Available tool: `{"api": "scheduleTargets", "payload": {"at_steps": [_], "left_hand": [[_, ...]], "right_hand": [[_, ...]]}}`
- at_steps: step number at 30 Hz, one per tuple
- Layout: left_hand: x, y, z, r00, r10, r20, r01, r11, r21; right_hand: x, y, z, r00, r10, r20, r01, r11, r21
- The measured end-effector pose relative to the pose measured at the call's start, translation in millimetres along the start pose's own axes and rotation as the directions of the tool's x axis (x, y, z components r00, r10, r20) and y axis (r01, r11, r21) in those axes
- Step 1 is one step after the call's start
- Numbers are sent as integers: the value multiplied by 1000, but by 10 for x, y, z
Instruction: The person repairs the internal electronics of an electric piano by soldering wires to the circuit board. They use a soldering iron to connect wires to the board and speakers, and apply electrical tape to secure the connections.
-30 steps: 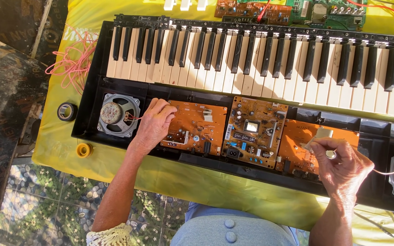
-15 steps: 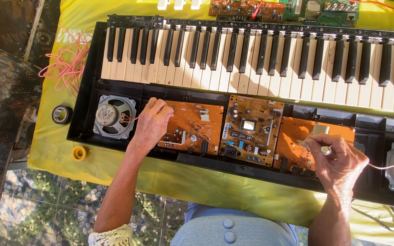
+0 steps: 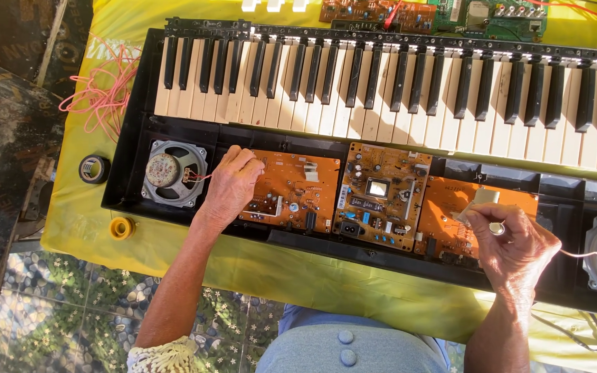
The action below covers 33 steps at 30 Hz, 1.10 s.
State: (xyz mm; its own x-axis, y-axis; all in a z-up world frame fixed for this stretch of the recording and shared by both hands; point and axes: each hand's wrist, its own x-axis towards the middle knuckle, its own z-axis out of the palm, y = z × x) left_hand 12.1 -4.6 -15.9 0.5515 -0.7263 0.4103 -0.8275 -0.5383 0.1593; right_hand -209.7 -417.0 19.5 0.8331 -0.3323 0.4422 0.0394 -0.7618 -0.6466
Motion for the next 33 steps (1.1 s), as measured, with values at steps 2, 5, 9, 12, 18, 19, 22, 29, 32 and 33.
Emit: {"api": "scheduleTargets", "payload": {"at_steps": [2, 5, 9, 12, 18, 19, 22, 29, 32, 33], "left_hand": [[-26, 10, -39, 998, -47, 49, 48, 999, -23], [-9, 92, -231, 971, -164, 177, 192, 969, -157], [89, 316, -628, 910, -245, 335, 339, 903, -262], [198, 582, -800, 949, -178, 260, 253, 922, -292], [348, 967, -429, 980, 20, 199, 15, 985, -172], [426, 1034, -347, 979, 40, 202, -3, 983, -183], [688, 1270, -123, 966, 163, 199, -131, 977, -166], [1341, 1868, 343, 899, 386, 208, -352, 918, -183], [1538, 2046, 536, 891, 403, 206, -373, 912, -169], [1598, 2101, 589, 898, 390, 203, -367, 919, -143]], "right_hand": [[8, -3, -10, 1000, -9, -3, 9, 1000, 8], [-35, 69, -25, 1000, -18, -13, 18, 1000, 9], [-45, 126, -58, 997, -52, -53, 53, 999, 8], [-24, 29, -83, 997, 21, -67, -24, 999, -38], [19, -6, -126, 980, 192, -57, -125, 812, 570], [52, -38, -161, 976, 204, -72, -130, 817, 562], [122, -48, -260, 925, 345, -161, -202, 805, 558], [357, 12, -570, 940, 159, -301, 15, 864, 504], [505, -73, -712, 973, 21, -230, 86, 890, 448], [562, -110, -755, 980, -43, -196, 123, 901, 417]]}}
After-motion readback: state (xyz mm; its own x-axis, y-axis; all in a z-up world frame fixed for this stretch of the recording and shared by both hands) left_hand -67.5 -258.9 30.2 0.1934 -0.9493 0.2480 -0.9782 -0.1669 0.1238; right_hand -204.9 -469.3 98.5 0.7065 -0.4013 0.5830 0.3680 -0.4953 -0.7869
